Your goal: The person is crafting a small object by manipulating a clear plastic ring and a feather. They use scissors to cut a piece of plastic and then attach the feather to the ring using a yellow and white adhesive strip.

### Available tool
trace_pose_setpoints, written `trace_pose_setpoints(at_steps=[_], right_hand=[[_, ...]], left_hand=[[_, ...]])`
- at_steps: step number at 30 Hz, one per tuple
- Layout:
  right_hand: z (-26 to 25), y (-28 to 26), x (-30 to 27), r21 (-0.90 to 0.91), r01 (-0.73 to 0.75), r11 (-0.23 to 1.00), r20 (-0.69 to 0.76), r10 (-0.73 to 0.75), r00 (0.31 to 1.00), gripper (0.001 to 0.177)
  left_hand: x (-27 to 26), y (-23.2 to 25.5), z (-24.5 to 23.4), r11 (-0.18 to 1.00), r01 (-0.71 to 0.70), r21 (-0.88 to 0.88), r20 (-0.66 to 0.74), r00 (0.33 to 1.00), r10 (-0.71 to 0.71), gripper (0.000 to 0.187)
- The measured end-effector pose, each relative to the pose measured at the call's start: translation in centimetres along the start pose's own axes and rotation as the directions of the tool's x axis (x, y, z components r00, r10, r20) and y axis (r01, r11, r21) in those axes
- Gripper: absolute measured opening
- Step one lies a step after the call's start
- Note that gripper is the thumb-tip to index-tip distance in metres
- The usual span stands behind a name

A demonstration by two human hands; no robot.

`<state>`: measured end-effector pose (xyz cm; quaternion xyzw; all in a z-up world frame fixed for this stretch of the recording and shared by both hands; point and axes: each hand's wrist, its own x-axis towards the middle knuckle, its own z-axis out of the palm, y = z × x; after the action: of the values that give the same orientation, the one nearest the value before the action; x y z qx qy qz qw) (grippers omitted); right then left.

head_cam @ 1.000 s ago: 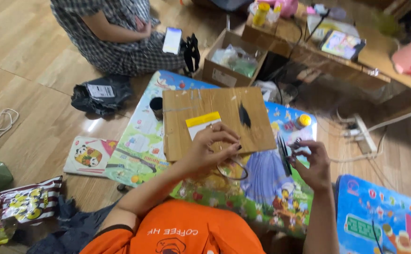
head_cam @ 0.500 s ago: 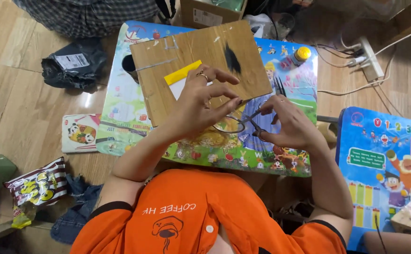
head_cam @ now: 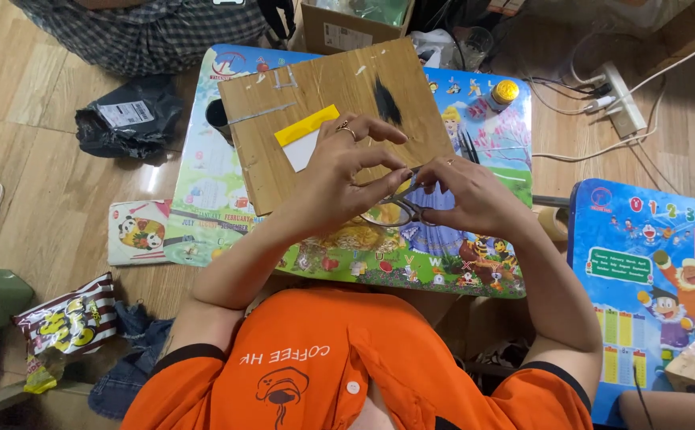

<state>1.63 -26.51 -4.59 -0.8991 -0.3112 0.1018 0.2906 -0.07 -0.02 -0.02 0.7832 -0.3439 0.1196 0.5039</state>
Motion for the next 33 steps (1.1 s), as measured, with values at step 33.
trace_pose_setpoints(at_steps=[33], right_hand=[[0.6, 4.8, -2.4, 0.020, -0.164, 0.986, 0.002, 0.164, 0.987, 0.048]], left_hand=[[-3.2, -1.1, -5.0, 1.000, 0.005, -0.004, -0.325, 0.946, -0.006, 0.003]])
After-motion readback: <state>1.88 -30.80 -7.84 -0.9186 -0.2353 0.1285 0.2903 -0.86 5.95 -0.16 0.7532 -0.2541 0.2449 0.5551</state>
